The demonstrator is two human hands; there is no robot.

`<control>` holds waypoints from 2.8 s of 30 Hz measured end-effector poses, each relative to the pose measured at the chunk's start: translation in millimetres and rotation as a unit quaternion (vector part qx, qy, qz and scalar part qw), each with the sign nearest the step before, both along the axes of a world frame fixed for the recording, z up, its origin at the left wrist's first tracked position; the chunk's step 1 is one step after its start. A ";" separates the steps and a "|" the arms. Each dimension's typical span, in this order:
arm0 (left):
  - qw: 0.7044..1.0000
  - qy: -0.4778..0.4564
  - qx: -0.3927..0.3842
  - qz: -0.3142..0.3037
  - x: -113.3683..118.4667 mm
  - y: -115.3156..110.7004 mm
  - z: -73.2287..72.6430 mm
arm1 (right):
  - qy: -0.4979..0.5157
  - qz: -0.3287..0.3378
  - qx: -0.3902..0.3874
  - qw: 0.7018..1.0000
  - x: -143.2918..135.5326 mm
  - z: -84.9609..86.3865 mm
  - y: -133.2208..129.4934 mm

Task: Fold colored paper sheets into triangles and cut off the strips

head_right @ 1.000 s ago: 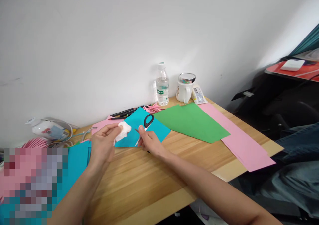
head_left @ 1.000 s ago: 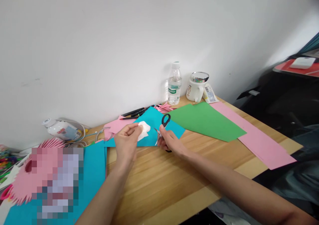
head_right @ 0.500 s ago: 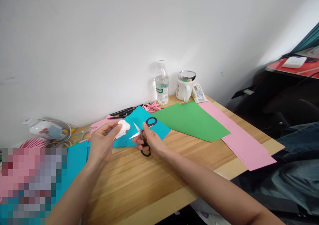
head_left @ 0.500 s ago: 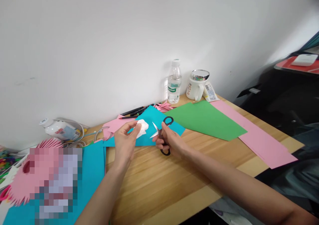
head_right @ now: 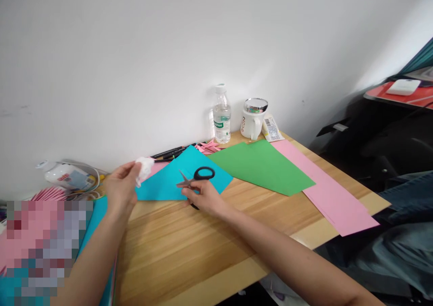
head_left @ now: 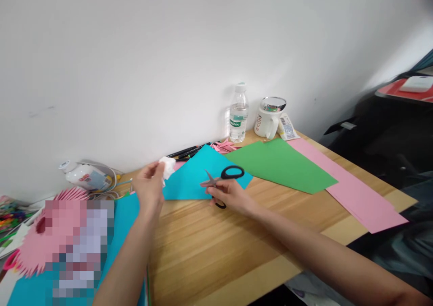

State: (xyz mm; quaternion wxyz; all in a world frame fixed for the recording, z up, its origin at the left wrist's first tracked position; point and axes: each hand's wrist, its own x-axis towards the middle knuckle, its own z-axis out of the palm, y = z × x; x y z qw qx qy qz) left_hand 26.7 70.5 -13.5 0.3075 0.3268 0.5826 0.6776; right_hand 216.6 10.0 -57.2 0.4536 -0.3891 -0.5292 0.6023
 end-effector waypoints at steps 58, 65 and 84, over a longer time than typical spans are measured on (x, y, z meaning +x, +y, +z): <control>0.928 -0.269 -0.157 -0.203 66.3 -41.8 -41.9 | 0.210 -0.171 -0.043 0.962 -5.4 -14.1 21.7; 0.949 -0.255 -0.023 -0.183 59.8 -44.2 -14.2 | 0.080 -0.321 0.007 0.944 10.5 -9.3 17.2; 0.957 -0.195 0.063 -0.205 30.3 -25.7 15.5 | -0.010 -0.288 0.120 0.950 17.3 -3.7 13.8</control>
